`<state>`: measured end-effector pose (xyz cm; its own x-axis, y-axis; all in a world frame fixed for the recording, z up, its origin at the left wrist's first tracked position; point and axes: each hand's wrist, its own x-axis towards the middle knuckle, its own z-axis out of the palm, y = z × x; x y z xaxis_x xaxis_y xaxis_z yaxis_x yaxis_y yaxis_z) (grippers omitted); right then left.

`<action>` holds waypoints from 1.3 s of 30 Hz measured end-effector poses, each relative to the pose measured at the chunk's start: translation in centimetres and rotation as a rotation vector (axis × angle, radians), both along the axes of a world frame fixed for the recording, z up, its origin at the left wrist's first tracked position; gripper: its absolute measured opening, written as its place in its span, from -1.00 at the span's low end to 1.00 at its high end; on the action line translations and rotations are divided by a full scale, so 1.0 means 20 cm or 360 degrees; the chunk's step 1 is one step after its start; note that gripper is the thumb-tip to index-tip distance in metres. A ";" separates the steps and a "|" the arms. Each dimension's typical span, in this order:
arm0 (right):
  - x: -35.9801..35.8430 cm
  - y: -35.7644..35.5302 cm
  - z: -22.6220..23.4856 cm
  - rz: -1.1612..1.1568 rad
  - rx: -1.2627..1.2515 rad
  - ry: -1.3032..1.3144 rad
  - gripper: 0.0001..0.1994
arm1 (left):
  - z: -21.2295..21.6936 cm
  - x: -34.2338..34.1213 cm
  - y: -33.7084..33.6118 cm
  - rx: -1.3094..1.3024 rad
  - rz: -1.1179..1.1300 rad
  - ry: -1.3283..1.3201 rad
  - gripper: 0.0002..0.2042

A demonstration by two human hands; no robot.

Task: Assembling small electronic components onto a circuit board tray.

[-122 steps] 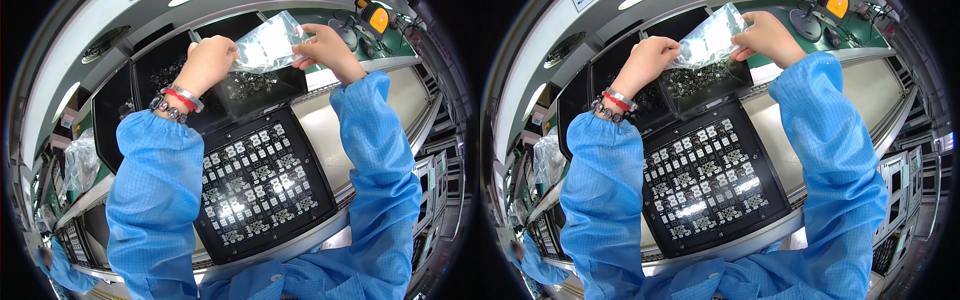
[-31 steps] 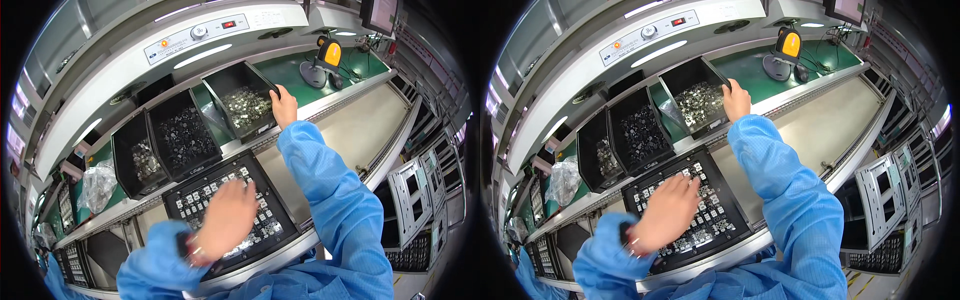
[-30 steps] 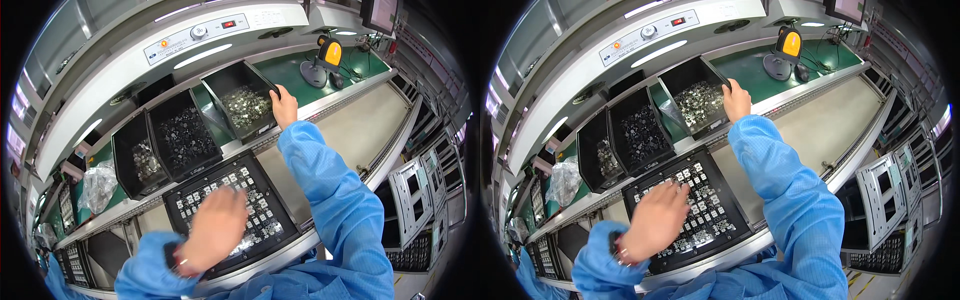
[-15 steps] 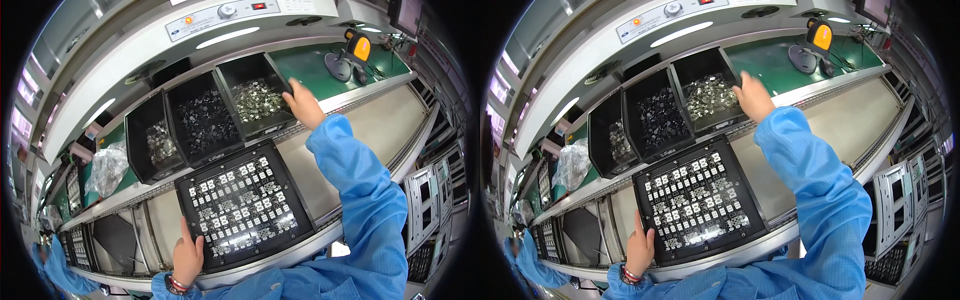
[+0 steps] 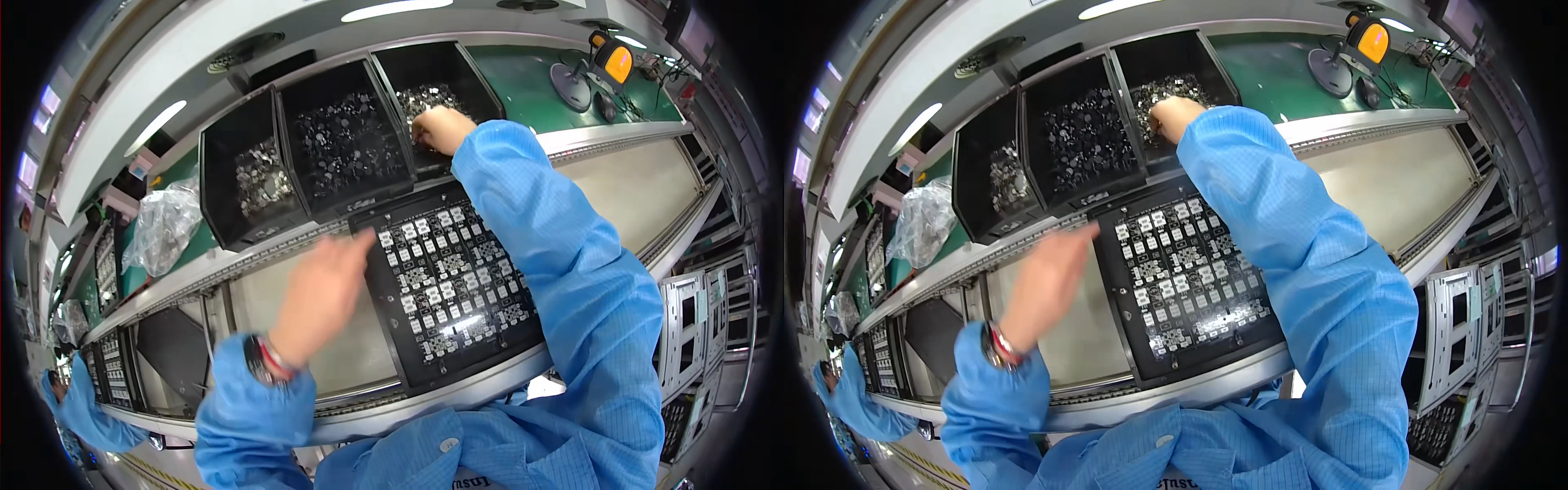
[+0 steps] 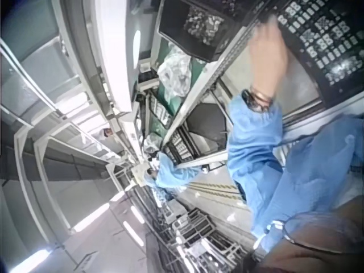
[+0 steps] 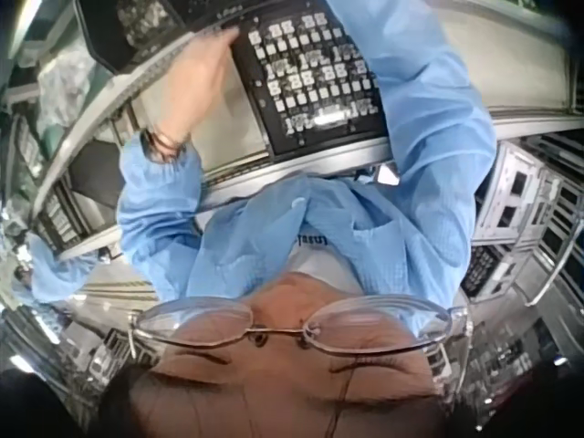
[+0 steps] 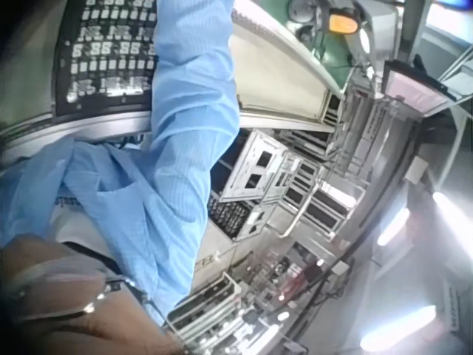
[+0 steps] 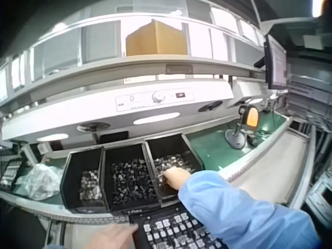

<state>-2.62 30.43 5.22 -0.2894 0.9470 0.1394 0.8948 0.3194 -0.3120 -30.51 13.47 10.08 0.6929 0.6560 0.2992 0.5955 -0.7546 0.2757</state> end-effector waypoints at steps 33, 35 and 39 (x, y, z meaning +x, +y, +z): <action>-0.34 -0.61 -0.16 0.0384 -0.0222 0.0937 -0.87 | -0.19 0.32 0.76 0.0174 0.0181 0.0204 -0.91; -0.36 -0.60 -0.16 0.0337 -0.0302 0.0953 -0.86 | -0.19 0.32 0.78 0.0116 0.0205 0.0198 -0.88; -0.37 -0.57 -0.17 0.0428 -0.0293 0.0918 -0.80 | -0.14 0.34 0.78 -0.0109 0.0152 0.0035 -0.81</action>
